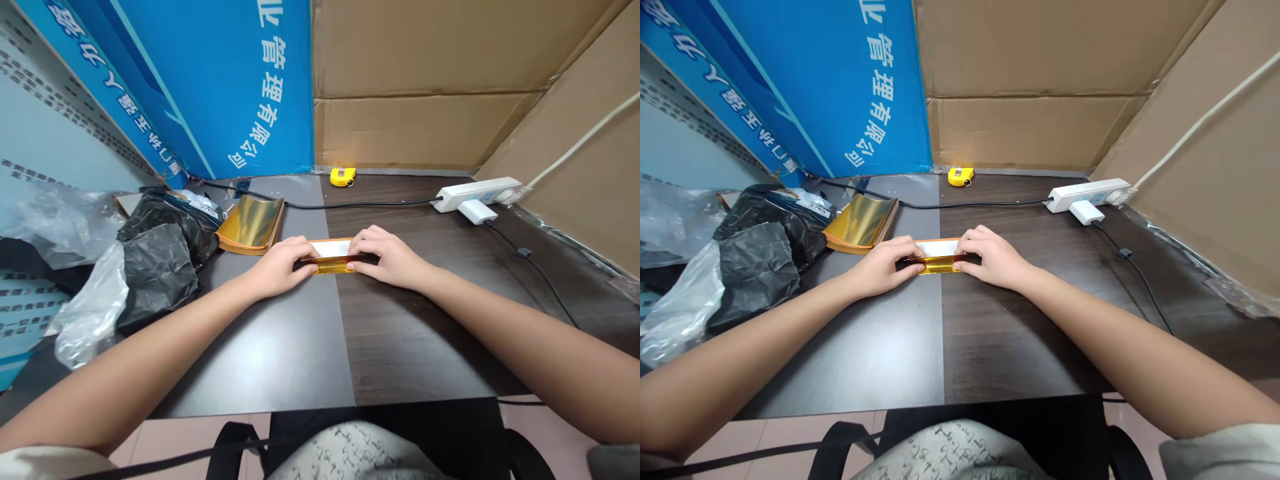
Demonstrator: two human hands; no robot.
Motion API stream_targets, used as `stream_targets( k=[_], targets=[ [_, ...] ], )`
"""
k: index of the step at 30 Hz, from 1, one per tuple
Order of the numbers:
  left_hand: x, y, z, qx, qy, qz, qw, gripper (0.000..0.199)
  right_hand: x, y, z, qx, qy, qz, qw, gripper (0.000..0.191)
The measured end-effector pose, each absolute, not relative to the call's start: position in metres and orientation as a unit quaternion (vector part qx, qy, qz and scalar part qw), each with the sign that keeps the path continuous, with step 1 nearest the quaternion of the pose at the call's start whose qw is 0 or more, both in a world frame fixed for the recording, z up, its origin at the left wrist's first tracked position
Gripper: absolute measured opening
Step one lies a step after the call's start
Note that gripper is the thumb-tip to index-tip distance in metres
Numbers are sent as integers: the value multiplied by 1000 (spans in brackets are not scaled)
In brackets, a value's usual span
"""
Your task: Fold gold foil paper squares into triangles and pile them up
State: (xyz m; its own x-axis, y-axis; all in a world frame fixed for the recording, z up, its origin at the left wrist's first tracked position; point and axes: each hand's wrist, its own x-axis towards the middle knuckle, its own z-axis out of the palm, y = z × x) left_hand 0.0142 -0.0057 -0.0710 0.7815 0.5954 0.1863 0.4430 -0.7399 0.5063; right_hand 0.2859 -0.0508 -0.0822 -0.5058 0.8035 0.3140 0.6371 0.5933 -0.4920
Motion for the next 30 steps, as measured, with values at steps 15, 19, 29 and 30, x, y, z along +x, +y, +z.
stream_targets(
  k=[15, 19, 29, 30],
  targets=[
    [-3, 5, -80, 955, 156, 187, 166, 35, 295, -58, -70, -359, -924, -10, 129, 39],
    [-7, 8, -74, 963, 132, 151, 182, 33, 297, -56, -66, -345, -933, -34, 91, 34],
    [-2, -3, -72, 976, 112, 96, 161, 43, 295, -47, -63, -342, -932, -82, 89, 41],
    [-1, -4, -72, 976, 114, 96, 156, 43, 291, -51, -62, -337, -934, -79, 93, 42]
  ],
)
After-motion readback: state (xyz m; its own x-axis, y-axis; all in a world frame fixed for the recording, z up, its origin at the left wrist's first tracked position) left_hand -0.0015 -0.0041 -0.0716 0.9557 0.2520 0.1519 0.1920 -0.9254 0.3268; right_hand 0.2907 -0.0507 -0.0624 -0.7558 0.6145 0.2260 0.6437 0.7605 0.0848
